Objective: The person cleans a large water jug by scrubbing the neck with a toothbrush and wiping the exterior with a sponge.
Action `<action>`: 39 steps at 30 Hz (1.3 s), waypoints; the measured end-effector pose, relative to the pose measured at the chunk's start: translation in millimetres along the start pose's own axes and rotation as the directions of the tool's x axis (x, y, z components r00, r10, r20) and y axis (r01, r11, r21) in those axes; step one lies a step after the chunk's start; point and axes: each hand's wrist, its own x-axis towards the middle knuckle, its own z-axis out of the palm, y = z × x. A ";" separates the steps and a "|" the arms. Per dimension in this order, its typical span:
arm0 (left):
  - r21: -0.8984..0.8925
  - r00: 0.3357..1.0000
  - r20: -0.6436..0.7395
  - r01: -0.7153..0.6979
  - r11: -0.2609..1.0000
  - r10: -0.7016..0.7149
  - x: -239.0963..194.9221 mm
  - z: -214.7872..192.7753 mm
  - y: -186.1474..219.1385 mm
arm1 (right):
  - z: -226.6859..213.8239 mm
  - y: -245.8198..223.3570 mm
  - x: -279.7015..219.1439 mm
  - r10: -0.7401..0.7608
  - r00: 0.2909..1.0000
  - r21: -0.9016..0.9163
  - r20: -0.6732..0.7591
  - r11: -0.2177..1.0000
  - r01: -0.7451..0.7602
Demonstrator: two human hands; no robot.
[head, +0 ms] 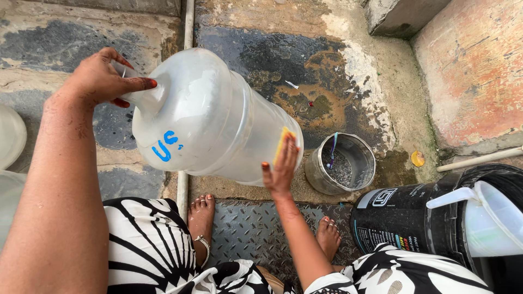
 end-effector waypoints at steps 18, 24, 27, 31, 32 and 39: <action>0.064 0.999 -0.023 0.028 0.998 -0.027 -2.8 1.9 21.4 | -11.1 -123.3 27.6 -0.193 0.978 0.312 0.075 0.936 0.161; 0.044 0.999 -0.041 0.035 0.998 -0.034 -0.1 2.0 12.7 | 23.3 16.4 3.7 0.214 0.973 -0.001 -0.092 0.977 -0.215; 0.053 0.996 -0.032 0.084 0.995 -0.082 3.4 2.8 14.9 | 38.4 84.7 -18.4 0.576 0.816 0.208 0.038 0.794 -0.571; 0.072 0.998 -0.034 0.063 0.995 -0.061 1.2 1.6 15.9 | 61.2 155.2 -26.6 0.790 0.435 0.697 0.431 0.014 -0.717; 0.094 0.998 -0.028 0.064 0.994 -0.061 1.8 1.1 16.1 | 61.4 167.9 -28.1 0.784 0.365 0.711 0.502 -0.134 -0.690; 0.147 0.980 0.007 0.195 0.970 -0.199 -0.2 -5.9 16.1 | 50.7 197.6 -11.9 0.758 0.408 0.739 0.508 -0.140 -0.659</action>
